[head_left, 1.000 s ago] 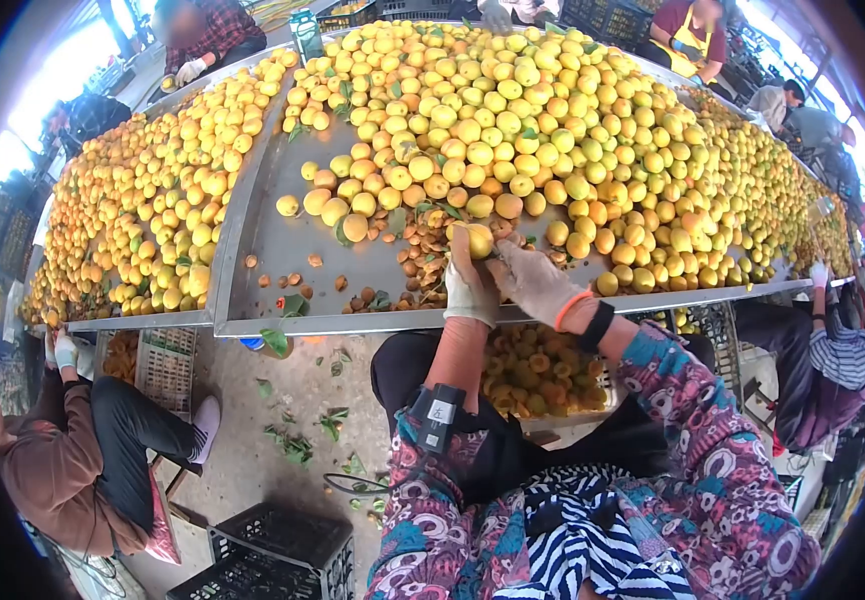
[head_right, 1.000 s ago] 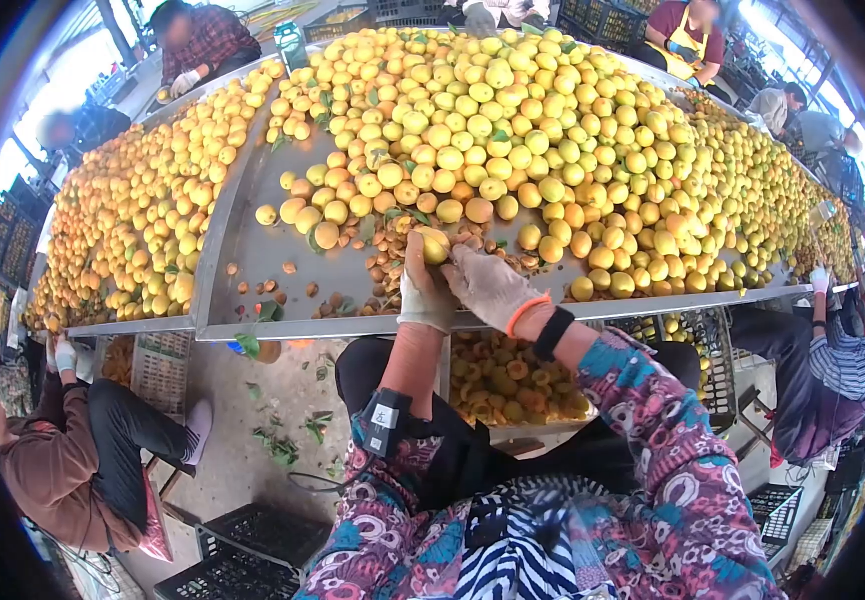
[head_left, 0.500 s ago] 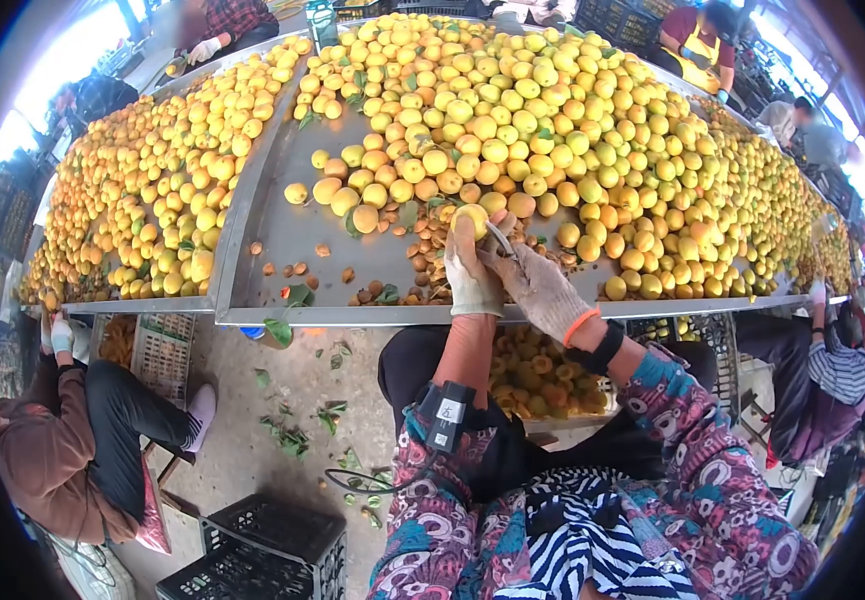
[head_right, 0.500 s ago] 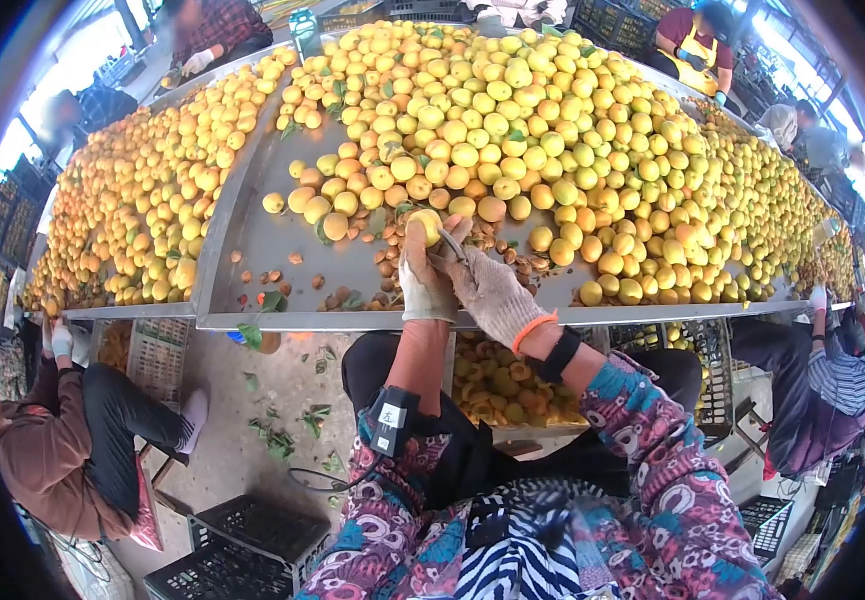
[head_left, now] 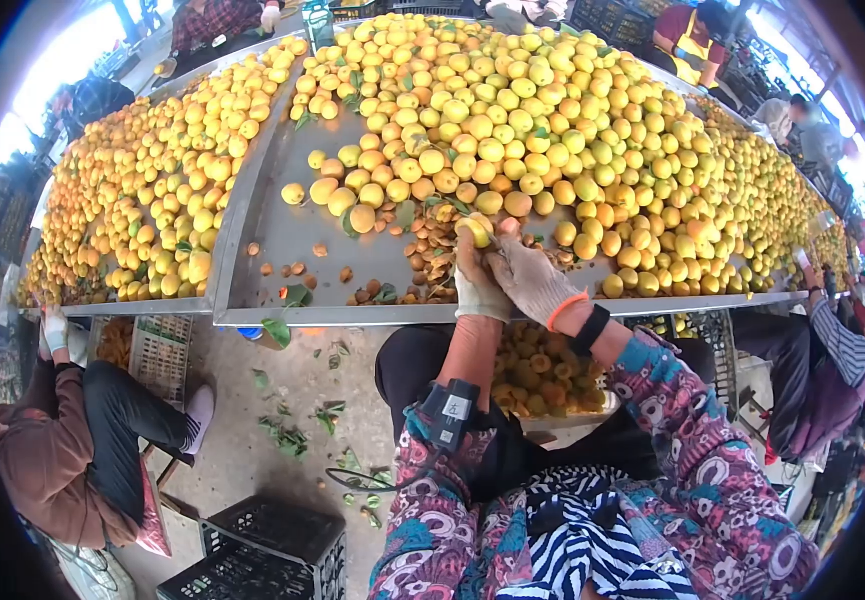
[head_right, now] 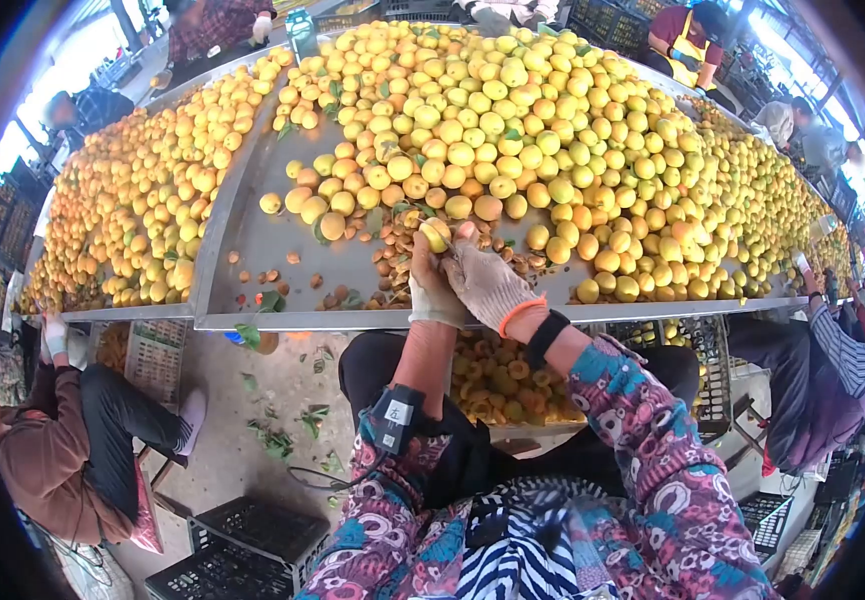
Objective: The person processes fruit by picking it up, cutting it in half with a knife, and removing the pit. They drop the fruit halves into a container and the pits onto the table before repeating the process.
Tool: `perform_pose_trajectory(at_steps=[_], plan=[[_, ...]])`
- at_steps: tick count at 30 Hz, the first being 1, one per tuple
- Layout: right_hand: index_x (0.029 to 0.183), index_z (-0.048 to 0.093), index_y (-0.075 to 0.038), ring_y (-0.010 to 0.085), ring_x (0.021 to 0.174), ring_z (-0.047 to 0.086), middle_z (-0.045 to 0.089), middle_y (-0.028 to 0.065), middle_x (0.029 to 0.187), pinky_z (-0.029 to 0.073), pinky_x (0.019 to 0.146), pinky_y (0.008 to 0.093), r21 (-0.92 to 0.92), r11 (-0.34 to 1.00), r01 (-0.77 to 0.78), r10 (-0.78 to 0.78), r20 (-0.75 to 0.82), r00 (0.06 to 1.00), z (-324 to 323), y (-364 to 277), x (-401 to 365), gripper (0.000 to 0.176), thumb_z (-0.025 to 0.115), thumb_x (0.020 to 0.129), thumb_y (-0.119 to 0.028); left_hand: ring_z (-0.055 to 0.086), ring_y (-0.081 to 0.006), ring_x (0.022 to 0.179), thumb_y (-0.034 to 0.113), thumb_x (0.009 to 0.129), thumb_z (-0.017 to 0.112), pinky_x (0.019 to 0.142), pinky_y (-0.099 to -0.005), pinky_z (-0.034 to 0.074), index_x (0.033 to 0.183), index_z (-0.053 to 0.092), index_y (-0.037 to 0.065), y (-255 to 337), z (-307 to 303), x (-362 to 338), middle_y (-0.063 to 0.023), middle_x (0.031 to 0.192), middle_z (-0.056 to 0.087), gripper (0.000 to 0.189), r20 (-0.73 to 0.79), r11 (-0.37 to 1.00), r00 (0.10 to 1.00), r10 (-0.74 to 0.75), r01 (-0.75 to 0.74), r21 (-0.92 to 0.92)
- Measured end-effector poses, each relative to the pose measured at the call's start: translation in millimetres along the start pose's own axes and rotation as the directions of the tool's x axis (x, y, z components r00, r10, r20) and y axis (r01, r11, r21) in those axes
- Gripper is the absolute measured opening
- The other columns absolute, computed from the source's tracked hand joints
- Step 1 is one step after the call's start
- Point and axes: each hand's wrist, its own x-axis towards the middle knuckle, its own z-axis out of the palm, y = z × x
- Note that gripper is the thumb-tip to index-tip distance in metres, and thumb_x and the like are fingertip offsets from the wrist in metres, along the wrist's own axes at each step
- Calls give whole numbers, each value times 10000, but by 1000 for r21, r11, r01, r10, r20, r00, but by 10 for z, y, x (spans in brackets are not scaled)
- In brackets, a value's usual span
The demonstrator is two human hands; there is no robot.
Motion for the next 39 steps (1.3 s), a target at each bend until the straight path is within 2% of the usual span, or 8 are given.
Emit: perform_pose_trajectory(at_steps=[8,11,12,19,23,32,35,39], plan=[[1059,508,10,434,821,612,612,278,818,494,677,450,0,999,-55,54,58,997,-409,-81,-111,296,498,941,-261,560,-194,1082,503,930,471,942,-325,434,1249,484,27,72,-7,144,-81,1153,575,573,167,965,985,-42,-3,263],[1091,505,-11,435,807,612,620,264,825,490,671,452,-73,997,-22,27,72,997,-312,26,-192,276,519,929,-233,587,-134,866,420,951,463,767,-283,463,1057,560,37,227,123,6,-23,943,591,409,34,896,997,-67,45,441],[1122,500,-14,433,799,612,622,263,829,484,671,446,-83,997,-8,14,72,997,-202,121,-177,287,521,927,-223,534,-209,1129,269,995,425,984,-314,398,1354,390,-25,74,-148,227,-117,1220,556,466,-24,841,996,-89,88,534],[1118,520,-37,361,673,615,623,204,787,489,577,413,186,976,112,-117,14,993,152,294,-39,272,504,942,-243,630,-212,734,329,925,514,672,-317,501,957,536,17,-72,-364,376,-87,864,597,314,-108,903,991,75,-21,428],[1112,557,-73,140,527,535,578,47,702,395,433,264,596,654,-465,254,406,878,-280,-119,-202,276,522,962,-302,653,-259,771,358,918,495,699,-351,524,957,503,-2,58,-191,229,-123,841,592,363,76,844,990,122,-144,516],[1026,588,-102,9,511,412,504,-64,660,298,415,182,858,280,-430,96,421,902,-144,-94,-249,244,544,961,-333,657,-285,942,328,953,411,815,-372,538,1103,484,-29,138,-51,76,-207,1015,633,395,221,921,965,139,-208,330],[961,556,-98,22,481,403,475,-54,647,300,399,180,859,289,-423,155,395,906,-139,-202,-264,238,546,954,-335,651,-259,933,294,953,442,817,-355,530,1072,506,-31,85,-88,114,-149,948,627,351,205,901,962,178,-243,359],[1044,542,-25,99,575,492,547,23,717,407,509,260,437,894,-100,73,78,994,-62,28,-170,241,517,961,-250,610,-171,853,251,931,537,773,-284,486,1001,560,-11,6,-126,172,-51,884,597,271,62,851,951,301,-298,433]])
